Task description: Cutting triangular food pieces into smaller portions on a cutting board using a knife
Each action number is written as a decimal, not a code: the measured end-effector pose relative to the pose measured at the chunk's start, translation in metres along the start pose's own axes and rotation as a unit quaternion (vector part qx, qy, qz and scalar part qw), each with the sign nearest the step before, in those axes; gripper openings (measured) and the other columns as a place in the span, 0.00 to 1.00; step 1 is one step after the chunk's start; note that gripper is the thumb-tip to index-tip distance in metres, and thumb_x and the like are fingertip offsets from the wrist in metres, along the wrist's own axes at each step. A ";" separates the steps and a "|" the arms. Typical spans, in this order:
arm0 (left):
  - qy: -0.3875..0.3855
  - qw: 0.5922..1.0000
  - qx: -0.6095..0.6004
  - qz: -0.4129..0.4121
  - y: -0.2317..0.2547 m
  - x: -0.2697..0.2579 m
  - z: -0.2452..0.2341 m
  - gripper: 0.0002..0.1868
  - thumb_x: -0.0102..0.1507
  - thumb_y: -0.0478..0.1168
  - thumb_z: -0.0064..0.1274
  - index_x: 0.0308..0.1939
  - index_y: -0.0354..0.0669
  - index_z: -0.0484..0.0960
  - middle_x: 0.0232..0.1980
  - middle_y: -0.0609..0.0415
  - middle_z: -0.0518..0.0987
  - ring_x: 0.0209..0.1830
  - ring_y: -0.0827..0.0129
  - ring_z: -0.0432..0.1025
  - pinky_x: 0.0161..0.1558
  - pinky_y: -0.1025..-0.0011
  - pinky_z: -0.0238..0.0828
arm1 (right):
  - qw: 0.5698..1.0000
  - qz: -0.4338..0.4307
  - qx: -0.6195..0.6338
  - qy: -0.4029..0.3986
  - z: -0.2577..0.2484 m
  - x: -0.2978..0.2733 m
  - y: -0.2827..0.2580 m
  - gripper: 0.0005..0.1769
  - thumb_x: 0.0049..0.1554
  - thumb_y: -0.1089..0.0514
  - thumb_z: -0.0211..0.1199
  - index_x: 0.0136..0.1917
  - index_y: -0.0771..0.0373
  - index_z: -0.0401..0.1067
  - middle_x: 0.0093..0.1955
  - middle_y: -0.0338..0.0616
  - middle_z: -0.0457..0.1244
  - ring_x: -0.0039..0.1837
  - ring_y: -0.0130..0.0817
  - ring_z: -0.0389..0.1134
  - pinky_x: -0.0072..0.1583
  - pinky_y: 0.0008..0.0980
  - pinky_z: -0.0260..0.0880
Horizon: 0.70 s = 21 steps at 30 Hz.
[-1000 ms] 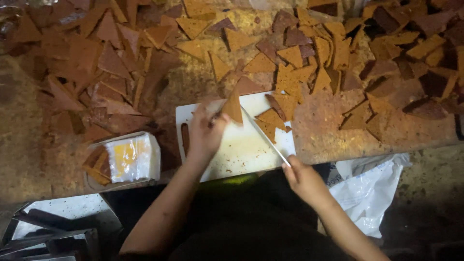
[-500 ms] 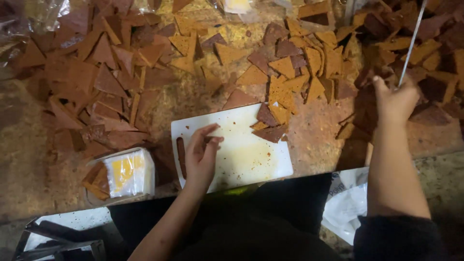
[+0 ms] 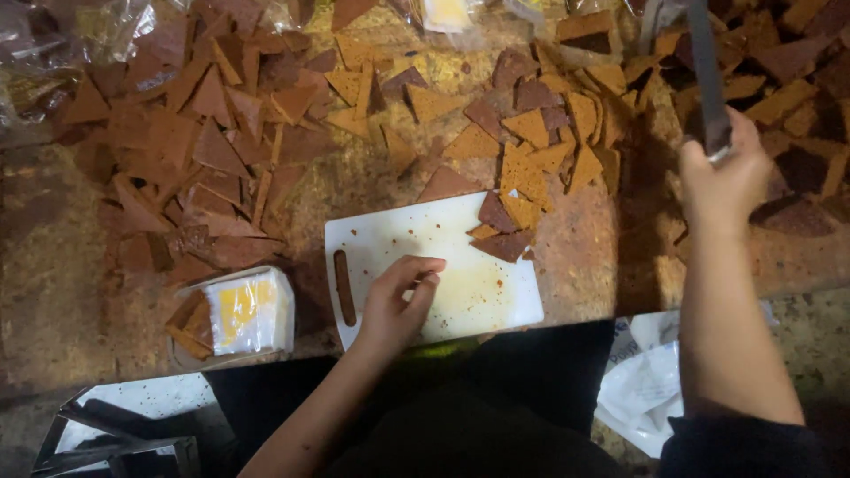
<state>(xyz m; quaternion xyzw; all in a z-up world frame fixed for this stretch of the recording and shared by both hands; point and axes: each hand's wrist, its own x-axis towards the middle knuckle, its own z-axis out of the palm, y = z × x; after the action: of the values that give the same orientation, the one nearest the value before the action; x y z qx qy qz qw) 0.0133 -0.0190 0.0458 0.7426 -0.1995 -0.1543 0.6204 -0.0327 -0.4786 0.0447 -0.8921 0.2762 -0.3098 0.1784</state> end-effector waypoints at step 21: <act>0.082 0.940 0.321 0.080 -0.060 -0.022 -0.004 0.32 0.52 0.58 0.71 0.58 0.53 0.85 0.64 0.53 0.75 0.49 0.53 0.81 0.44 0.66 0.82 | 0.904 0.032 0.122 -0.408 0.026 -0.234 -0.179 0.12 0.66 0.51 0.55 0.57 0.59 0.71 0.42 0.58 0.71 0.48 0.56 0.75 0.49 0.51 0.76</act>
<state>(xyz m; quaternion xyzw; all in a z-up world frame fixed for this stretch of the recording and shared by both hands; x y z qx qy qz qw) 0.0024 0.0042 -0.0130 0.8941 -0.2457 0.0294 0.3733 -0.1005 -0.1930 0.0067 -0.9023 0.1679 0.0564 0.3929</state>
